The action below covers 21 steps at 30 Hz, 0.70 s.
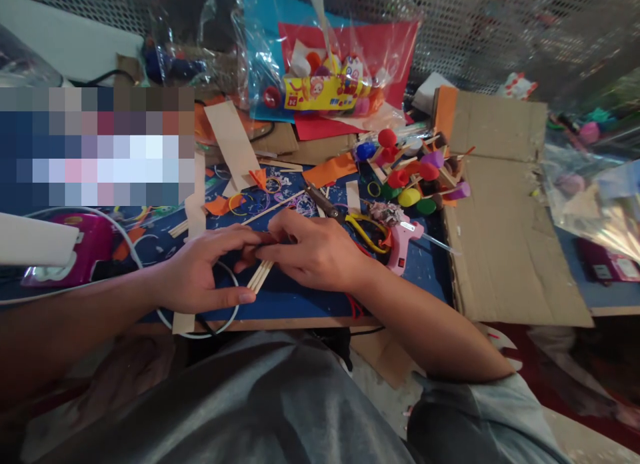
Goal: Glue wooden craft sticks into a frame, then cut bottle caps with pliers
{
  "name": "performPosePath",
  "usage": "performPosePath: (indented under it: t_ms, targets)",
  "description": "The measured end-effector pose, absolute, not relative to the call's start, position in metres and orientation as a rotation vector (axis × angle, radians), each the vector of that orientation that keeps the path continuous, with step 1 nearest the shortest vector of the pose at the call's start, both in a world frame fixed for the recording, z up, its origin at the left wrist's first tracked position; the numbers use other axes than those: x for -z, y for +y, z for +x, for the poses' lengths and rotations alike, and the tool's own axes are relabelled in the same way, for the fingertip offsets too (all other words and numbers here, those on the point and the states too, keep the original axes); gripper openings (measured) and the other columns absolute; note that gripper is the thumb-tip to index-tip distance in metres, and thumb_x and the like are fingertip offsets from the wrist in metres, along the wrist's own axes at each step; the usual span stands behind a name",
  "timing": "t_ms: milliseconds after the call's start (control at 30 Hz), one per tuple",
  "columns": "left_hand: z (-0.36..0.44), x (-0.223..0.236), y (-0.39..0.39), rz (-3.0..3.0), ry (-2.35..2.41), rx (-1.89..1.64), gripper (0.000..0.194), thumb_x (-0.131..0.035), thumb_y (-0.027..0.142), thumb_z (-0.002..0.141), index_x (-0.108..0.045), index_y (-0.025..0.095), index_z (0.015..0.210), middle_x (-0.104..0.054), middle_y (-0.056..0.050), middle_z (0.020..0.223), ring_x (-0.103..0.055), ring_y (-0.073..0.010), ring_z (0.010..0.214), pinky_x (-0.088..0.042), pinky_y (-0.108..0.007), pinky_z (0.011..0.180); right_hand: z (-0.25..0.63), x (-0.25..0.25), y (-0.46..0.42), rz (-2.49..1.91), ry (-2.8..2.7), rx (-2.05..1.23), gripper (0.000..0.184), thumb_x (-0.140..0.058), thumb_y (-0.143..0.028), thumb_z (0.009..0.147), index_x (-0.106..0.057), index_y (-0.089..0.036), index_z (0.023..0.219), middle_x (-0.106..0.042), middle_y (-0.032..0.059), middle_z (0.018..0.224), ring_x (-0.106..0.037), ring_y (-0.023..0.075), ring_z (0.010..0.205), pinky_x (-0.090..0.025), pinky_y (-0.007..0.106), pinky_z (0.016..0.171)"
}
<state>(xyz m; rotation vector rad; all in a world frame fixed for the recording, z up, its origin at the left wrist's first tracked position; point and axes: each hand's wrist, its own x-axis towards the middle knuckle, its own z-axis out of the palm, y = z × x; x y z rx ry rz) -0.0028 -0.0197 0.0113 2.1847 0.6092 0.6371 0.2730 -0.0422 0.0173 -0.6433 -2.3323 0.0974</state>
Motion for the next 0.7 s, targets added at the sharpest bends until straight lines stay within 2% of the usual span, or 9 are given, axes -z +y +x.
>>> performPosePath:
  t_ms: [133, 333, 500, 700]
  targets:
    - [-0.004, -0.003, -0.021, 2.139, 0.603, -0.673, 0.073, -0.083, 0.071, 0.095, -0.069, 0.018, 0.143, -0.076, -0.004, 0.096, -0.065, -0.0137, 0.073, -0.058, -0.028, 0.072, 0.273, -0.017, -0.042, -0.644, -2.322, -0.119, 0.022, -0.068, -0.011, 0.107, -0.086, -0.022, 0.116, -0.07, 0.0062, 0.108, -0.069, 0.0133, 0.085, -0.055, 0.025, 0.065]
    - [0.0, -0.009, -0.018, 2.133, 0.628, -0.55, 0.095, -0.081, 0.091, 0.085, -0.07, 0.017, 0.144, -0.075, -0.004, 0.092, -0.073, -0.0212, 0.085, -0.06, -0.032, 0.081, 0.27, -0.01, -0.042, -0.637, -2.264, -0.177, 0.021, -0.068, -0.01, 0.108, -0.084, -0.021, 0.114, -0.07, 0.0058, 0.107, -0.07, 0.0136, 0.085, -0.058, 0.026, 0.068]
    - [0.006, -0.017, -0.016, 2.1, 0.575, -0.583, 0.067, -0.086, 0.074, 0.091, -0.074, 0.017, 0.125, -0.072, -0.002, 0.089, -0.063, -0.0137, 0.07, -0.053, -0.027, 0.067, 0.268, -0.007, -0.044, -0.631, -2.239, -0.227, 0.014, -0.074, -0.016, 0.108, -0.083, -0.023, 0.117, -0.07, 0.0049, 0.106, -0.07, 0.0135, 0.085, -0.059, 0.026, 0.069]
    - [0.005, -0.019, -0.014, 2.032, 0.562, -0.546, 0.08, -0.093, 0.082, 0.08, -0.074, 0.018, 0.124, -0.074, -0.003, 0.093, -0.066, -0.0152, 0.074, -0.054, -0.027, 0.07, 0.267, -0.009, -0.044, -0.609, -2.242, -0.224, 0.018, -0.075, -0.011, 0.104, -0.082, -0.022, 0.116, -0.071, 0.0054, 0.108, -0.072, 0.014, 0.087, -0.06, 0.026, 0.07]
